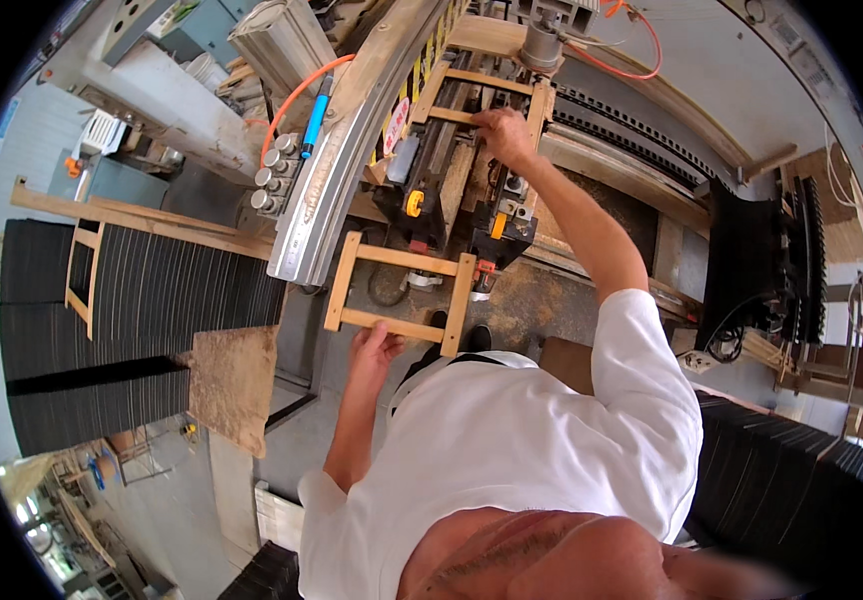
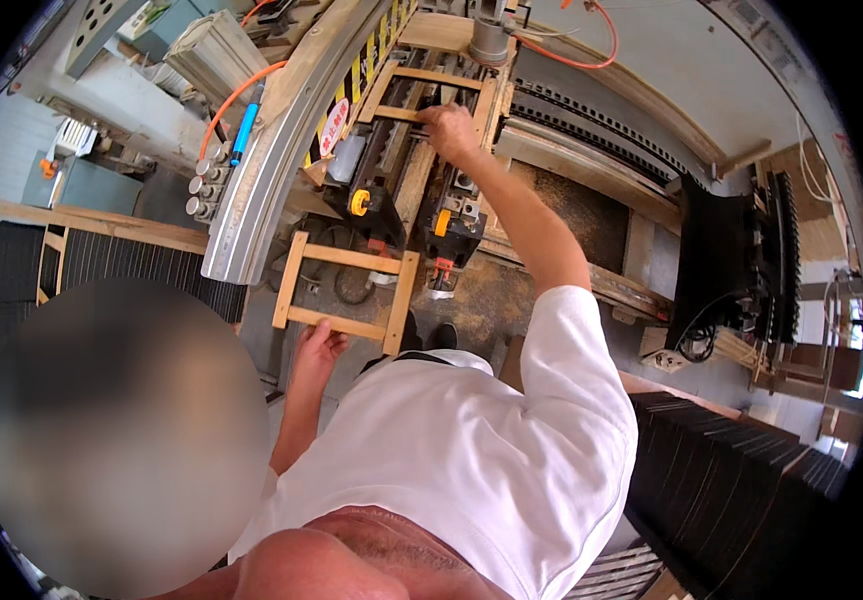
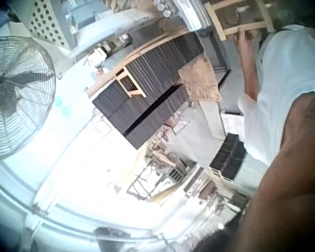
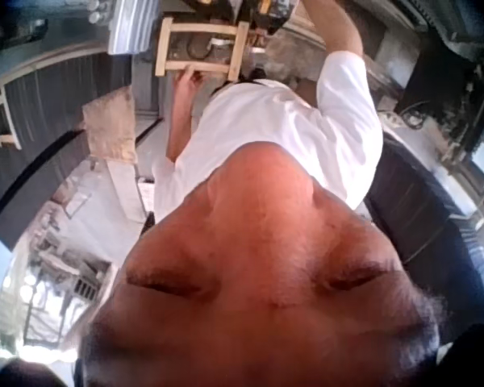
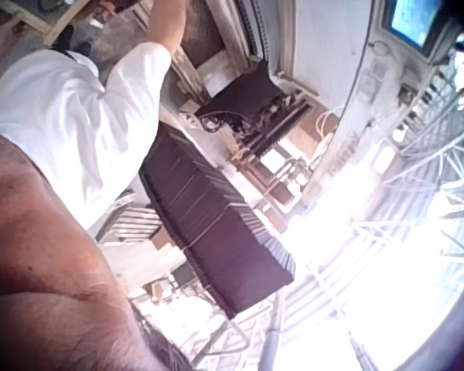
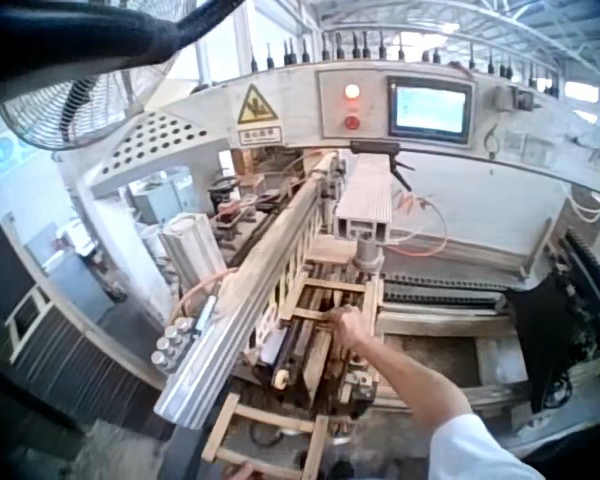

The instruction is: The person repeatedly picks up small wooden frames from a stack, places them on a machine, and then moves them to another stack. The action is highly repetitive and involves handling the frames one at a time.

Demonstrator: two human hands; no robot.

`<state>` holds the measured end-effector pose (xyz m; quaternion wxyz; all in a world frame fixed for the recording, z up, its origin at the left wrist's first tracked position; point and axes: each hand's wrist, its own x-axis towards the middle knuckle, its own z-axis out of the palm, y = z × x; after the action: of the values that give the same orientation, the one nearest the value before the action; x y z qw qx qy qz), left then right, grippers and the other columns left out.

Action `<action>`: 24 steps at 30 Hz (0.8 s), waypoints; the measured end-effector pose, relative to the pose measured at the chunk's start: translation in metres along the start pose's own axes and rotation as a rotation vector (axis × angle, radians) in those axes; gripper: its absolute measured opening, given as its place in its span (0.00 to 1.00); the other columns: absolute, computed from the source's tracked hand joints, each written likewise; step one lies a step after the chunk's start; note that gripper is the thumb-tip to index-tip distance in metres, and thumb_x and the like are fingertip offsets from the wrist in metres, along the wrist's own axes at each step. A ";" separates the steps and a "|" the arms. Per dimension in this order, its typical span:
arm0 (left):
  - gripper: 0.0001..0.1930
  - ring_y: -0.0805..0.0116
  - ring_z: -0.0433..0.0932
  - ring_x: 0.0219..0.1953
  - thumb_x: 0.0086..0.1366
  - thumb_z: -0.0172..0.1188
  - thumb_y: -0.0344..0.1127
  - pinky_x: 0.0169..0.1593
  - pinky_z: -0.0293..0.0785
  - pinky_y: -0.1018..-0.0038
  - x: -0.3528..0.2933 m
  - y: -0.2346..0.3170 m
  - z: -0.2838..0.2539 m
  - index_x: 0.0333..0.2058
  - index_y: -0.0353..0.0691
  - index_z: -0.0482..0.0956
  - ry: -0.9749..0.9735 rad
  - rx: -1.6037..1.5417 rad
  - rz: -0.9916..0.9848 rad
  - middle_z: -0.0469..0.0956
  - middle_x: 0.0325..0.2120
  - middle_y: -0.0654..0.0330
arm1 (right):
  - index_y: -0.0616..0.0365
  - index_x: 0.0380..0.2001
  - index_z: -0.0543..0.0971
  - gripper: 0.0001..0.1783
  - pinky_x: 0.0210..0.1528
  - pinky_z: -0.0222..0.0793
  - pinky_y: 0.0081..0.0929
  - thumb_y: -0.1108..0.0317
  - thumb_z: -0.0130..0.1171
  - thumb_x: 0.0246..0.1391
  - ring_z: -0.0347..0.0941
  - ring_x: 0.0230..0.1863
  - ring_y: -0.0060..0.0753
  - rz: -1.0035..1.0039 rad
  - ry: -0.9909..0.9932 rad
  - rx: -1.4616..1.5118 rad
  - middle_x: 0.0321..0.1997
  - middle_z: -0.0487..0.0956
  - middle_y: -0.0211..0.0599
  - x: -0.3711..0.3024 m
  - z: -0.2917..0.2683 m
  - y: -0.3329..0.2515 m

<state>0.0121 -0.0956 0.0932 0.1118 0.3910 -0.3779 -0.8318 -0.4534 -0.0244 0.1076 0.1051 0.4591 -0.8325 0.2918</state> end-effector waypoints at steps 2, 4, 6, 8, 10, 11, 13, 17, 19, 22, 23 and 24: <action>0.08 0.70 0.80 0.32 0.68 0.57 0.39 0.35 0.80 0.74 -0.014 -0.007 -0.008 0.40 0.41 0.76 0.085 -0.008 0.022 0.79 0.31 0.62 | 0.52 0.43 0.83 0.15 0.52 0.67 0.40 0.72 0.57 0.51 0.74 0.47 0.45 -0.024 -0.030 -0.037 0.42 0.83 0.41 0.015 -0.001 0.021; 0.08 0.70 0.80 0.32 0.68 0.58 0.38 0.36 0.80 0.74 -0.019 -0.017 -0.021 0.40 0.41 0.76 0.130 -0.069 0.043 0.79 0.31 0.62 | 0.53 0.43 0.83 0.15 0.52 0.68 0.42 0.71 0.59 0.50 0.74 0.47 0.48 0.015 -0.057 -0.107 0.43 0.83 0.41 0.027 0.000 0.033; 0.08 0.70 0.80 0.33 0.67 0.59 0.38 0.36 0.80 0.74 -0.019 -0.025 -0.027 0.39 0.41 0.76 0.173 -0.104 0.064 0.79 0.31 0.62 | 0.51 0.44 0.83 0.15 0.52 0.67 0.44 0.69 0.60 0.52 0.74 0.48 0.47 0.044 -0.081 -0.163 0.44 0.83 0.39 0.039 0.001 0.050; 0.09 0.70 0.81 0.33 0.66 0.60 0.38 0.37 0.79 0.74 -0.020 -0.033 -0.031 0.39 0.41 0.76 0.240 -0.113 0.086 0.79 0.31 0.62 | 0.46 0.45 0.83 0.14 0.54 0.65 0.40 0.67 0.59 0.54 0.74 0.49 0.43 0.073 -0.156 -0.212 0.44 0.83 0.36 0.048 -0.006 0.050; 0.10 0.70 0.81 0.33 0.65 0.61 0.39 0.36 0.80 0.74 -0.018 -0.040 -0.033 0.39 0.39 0.75 0.301 -0.113 0.107 0.79 0.31 0.62 | 0.44 0.45 0.82 0.14 0.54 0.63 0.39 0.66 0.59 0.54 0.74 0.50 0.40 0.074 -0.184 -0.247 0.44 0.83 0.35 0.050 -0.010 0.048; 0.11 0.70 0.81 0.33 0.65 0.61 0.39 0.36 0.80 0.74 -0.015 -0.044 -0.033 0.40 0.38 0.75 0.327 -0.112 0.115 0.79 0.31 0.62 | 0.43 0.46 0.82 0.15 0.53 0.63 0.38 0.65 0.59 0.54 0.73 0.51 0.40 0.062 -0.177 -0.262 0.44 0.82 0.34 0.050 -0.011 0.051; 0.12 0.70 0.81 0.33 0.64 0.62 0.39 0.36 0.80 0.74 -0.009 -0.051 -0.038 0.39 0.38 0.75 0.352 -0.128 0.118 0.79 0.32 0.61 | 0.42 0.46 0.82 0.15 0.53 0.62 0.38 0.64 0.60 0.53 0.73 0.52 0.39 0.047 -0.179 -0.303 0.45 0.82 0.33 0.050 -0.011 0.047; 0.13 0.68 0.80 0.34 0.63 0.64 0.39 0.36 0.79 0.74 -0.002 -0.063 -0.041 0.39 0.38 0.75 0.414 -0.116 0.097 0.79 0.32 0.61 | 0.38 0.46 0.81 0.17 0.55 0.62 0.39 0.64 0.61 0.51 0.71 0.53 0.40 0.031 -0.189 -0.356 0.46 0.81 0.30 0.055 -0.015 0.044; 0.12 0.70 0.81 0.33 0.63 0.64 0.39 0.36 0.80 0.75 -0.001 -0.067 -0.040 0.39 0.38 0.75 0.436 -0.099 0.096 0.79 0.32 0.62 | 0.38 0.46 0.81 0.17 0.56 0.62 0.39 0.64 0.62 0.51 0.70 0.53 0.39 -0.005 -0.155 -0.354 0.47 0.81 0.30 0.055 -0.014 0.046; 0.12 0.71 0.81 0.32 0.64 0.64 0.40 0.34 0.80 0.76 -0.002 -0.071 -0.039 0.39 0.39 0.76 0.442 -0.088 0.112 0.79 0.32 0.62 | 0.37 0.45 0.82 0.17 0.57 0.62 0.39 0.65 0.63 0.49 0.69 0.56 0.40 0.009 -0.152 -0.393 0.51 0.78 0.28 0.055 -0.014 0.046; 0.12 0.71 0.81 0.32 0.63 0.64 0.40 0.33 0.80 0.76 -0.003 -0.072 -0.039 0.39 0.39 0.76 0.439 -0.085 0.120 0.79 0.32 0.62 | 0.37 0.44 0.82 0.17 0.57 0.62 0.39 0.65 0.63 0.49 0.69 0.56 0.40 0.011 -0.143 -0.398 0.51 0.78 0.28 0.055 -0.014 0.046; 0.12 0.71 0.81 0.32 0.63 0.64 0.40 0.33 0.80 0.76 -0.003 -0.073 -0.039 0.39 0.39 0.76 0.449 -0.082 0.120 0.79 0.31 0.62 | 0.37 0.44 0.82 0.17 0.58 0.62 0.39 0.65 0.64 0.49 0.68 0.57 0.41 0.008 -0.131 -0.383 0.51 0.77 0.29 0.054 -0.015 0.045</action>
<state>0.0512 -0.0648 0.0271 0.2578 0.5380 -0.3322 -0.7306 -0.5221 -0.0353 0.1256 0.1352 0.4455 -0.8796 0.0980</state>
